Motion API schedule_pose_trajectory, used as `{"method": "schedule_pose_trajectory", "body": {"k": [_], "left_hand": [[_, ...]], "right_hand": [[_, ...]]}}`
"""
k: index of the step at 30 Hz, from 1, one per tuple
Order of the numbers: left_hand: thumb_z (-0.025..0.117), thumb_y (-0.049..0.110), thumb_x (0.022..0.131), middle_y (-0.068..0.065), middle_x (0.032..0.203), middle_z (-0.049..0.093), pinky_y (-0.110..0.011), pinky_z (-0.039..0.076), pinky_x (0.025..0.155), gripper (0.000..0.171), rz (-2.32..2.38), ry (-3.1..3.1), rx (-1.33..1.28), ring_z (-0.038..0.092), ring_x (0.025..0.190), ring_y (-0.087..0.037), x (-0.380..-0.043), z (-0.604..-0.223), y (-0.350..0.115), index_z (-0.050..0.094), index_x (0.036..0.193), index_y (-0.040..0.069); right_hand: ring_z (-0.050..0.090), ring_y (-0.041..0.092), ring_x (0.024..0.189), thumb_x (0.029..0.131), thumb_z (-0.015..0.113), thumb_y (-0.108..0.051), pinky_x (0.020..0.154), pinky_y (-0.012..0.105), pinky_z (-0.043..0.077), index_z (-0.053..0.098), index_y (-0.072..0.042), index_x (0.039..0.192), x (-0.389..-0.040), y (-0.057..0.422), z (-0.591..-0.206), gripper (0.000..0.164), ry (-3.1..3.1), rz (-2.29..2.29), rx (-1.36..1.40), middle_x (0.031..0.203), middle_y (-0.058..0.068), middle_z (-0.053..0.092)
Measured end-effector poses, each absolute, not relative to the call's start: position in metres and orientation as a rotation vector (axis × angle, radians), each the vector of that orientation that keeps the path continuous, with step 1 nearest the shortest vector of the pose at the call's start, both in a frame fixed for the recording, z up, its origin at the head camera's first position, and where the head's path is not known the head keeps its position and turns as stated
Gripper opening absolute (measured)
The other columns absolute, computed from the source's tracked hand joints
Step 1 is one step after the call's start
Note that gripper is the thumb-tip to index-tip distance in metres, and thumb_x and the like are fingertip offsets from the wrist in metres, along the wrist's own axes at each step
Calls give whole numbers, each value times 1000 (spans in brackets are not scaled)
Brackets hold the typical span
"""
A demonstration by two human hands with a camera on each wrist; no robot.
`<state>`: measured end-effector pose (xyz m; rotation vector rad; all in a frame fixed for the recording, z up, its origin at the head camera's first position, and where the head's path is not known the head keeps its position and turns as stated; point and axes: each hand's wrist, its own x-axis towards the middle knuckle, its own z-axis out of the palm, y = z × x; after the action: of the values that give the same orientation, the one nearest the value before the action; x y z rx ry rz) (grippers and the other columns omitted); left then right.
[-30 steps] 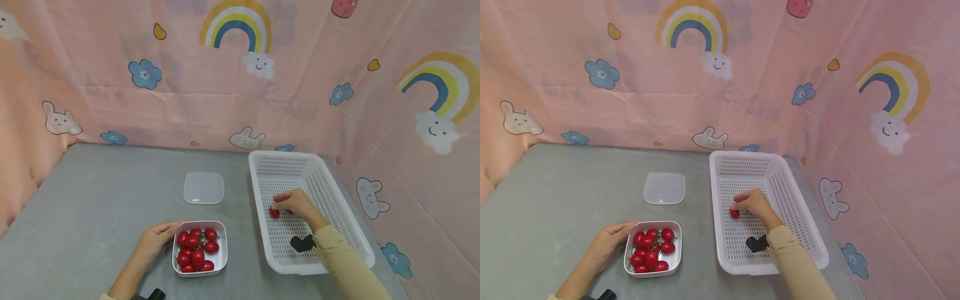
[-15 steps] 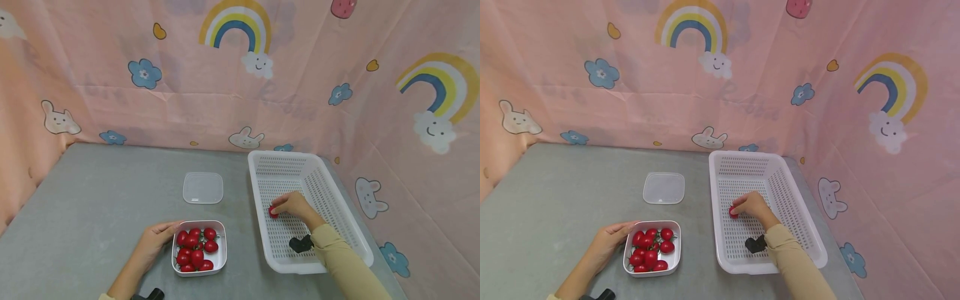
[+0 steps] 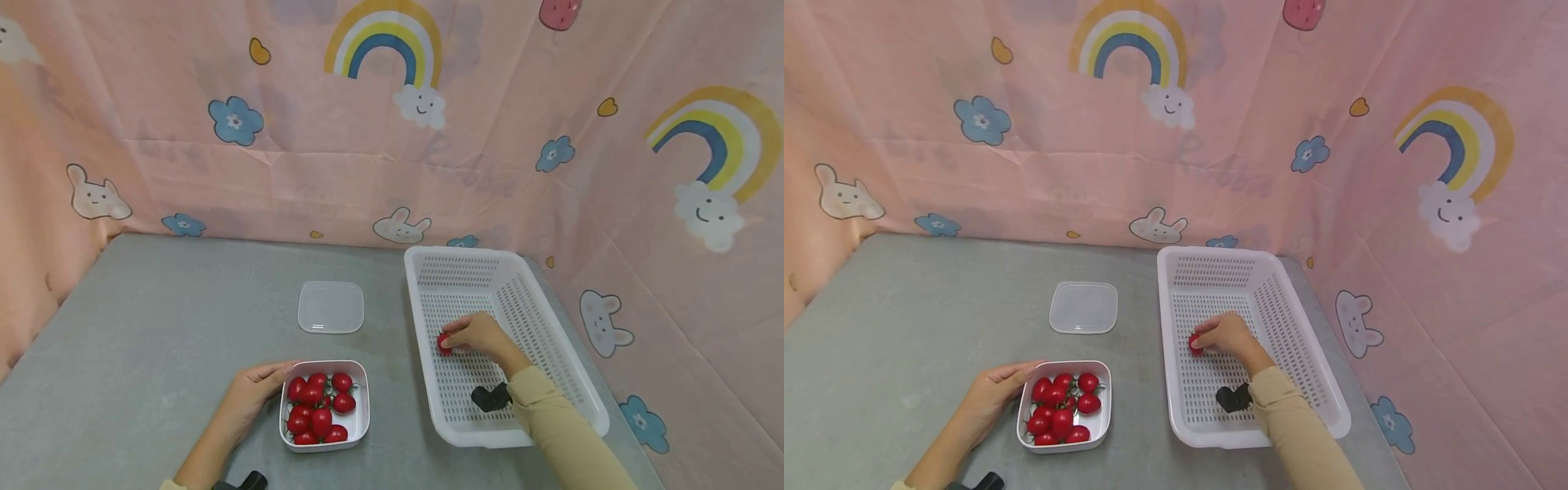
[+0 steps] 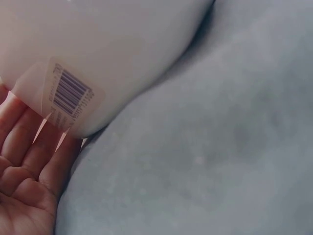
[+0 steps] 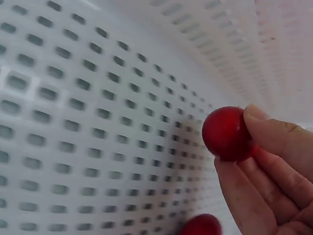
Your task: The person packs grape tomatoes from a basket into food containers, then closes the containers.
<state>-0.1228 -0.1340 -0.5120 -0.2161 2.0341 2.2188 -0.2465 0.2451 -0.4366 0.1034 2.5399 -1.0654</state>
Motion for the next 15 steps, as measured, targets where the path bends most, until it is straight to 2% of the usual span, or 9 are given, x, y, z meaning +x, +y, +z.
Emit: {"method": "schedule_pose_trajectory", "body": {"k": [5,10,13,15], "left_hand": [[63,14,96,18,95,74,-16,53,83,34,2212,2037,-229,67,94,5,-122,-512,-133,67,118,-12],[64,13,96,18,94,74,-16,54,83,33,2211,2033,-239,67,93,4,-122,-512,-134,67,117,-12],[63,14,96,18,95,74,-16,53,84,34,2207,2027,-238,67,95,5,-123,-512,-134,66,119,-12],[63,15,96,18,96,74,-16,53,85,35,2203,2025,-241,66,96,5,-123,-513,-135,66,120,-11]], "right_hand": [[72,19,95,82,80,-17,87,37,58,69,0,122,-249,249,-428,45,2525,-1184,68,119,19,71],[67,26,110,85,78,-25,101,48,51,69,-6,126,-242,246,-408,46,2548,-1228,71,125,17,69],[65,26,113,85,78,-26,104,47,49,69,-7,126,-235,239,-394,45,2528,-1308,41,125,15,69],[66,22,113,85,78,-26,102,43,50,69,-7,126,-229,233,-386,46,2516,-1364,-1,125,13,70]]}}
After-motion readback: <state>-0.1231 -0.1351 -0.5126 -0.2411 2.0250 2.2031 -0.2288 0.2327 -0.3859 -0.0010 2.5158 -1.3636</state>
